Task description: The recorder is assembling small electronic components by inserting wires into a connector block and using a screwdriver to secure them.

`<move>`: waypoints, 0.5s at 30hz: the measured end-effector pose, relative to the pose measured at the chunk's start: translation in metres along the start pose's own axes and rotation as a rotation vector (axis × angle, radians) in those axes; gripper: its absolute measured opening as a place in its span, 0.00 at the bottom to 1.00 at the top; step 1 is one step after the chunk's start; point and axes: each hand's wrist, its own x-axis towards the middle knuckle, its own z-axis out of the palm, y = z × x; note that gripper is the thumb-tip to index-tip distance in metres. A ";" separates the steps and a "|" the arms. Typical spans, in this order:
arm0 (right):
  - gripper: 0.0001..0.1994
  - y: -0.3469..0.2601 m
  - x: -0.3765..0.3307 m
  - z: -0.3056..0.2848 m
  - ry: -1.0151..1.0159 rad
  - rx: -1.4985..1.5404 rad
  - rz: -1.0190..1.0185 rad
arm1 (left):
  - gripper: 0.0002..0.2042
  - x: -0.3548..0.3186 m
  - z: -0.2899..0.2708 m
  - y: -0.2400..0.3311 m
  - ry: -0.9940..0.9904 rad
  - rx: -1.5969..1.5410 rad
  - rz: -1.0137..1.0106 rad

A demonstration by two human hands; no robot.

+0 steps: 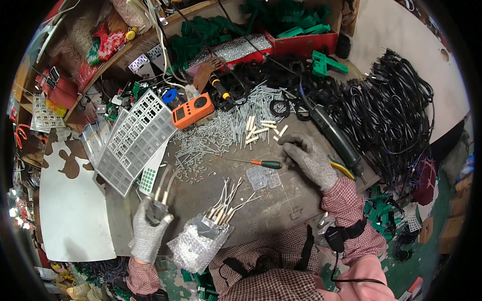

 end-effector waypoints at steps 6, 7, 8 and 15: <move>0.12 0.005 0.013 -0.026 0.130 -0.744 -0.427 | 0.26 -0.005 -0.004 -0.011 -0.009 0.857 0.468; 0.12 0.004 0.018 -0.019 0.106 -0.820 -0.448 | 0.19 0.001 0.006 0.006 -0.001 0.755 0.465; 0.11 0.001 0.024 -0.010 0.081 -0.896 -0.469 | 0.19 0.005 0.021 0.024 0.002 0.737 0.473; 0.13 -0.001 0.048 0.042 0.024 -1.410 -0.087 | 0.17 0.032 0.106 0.059 -0.565 0.831 0.394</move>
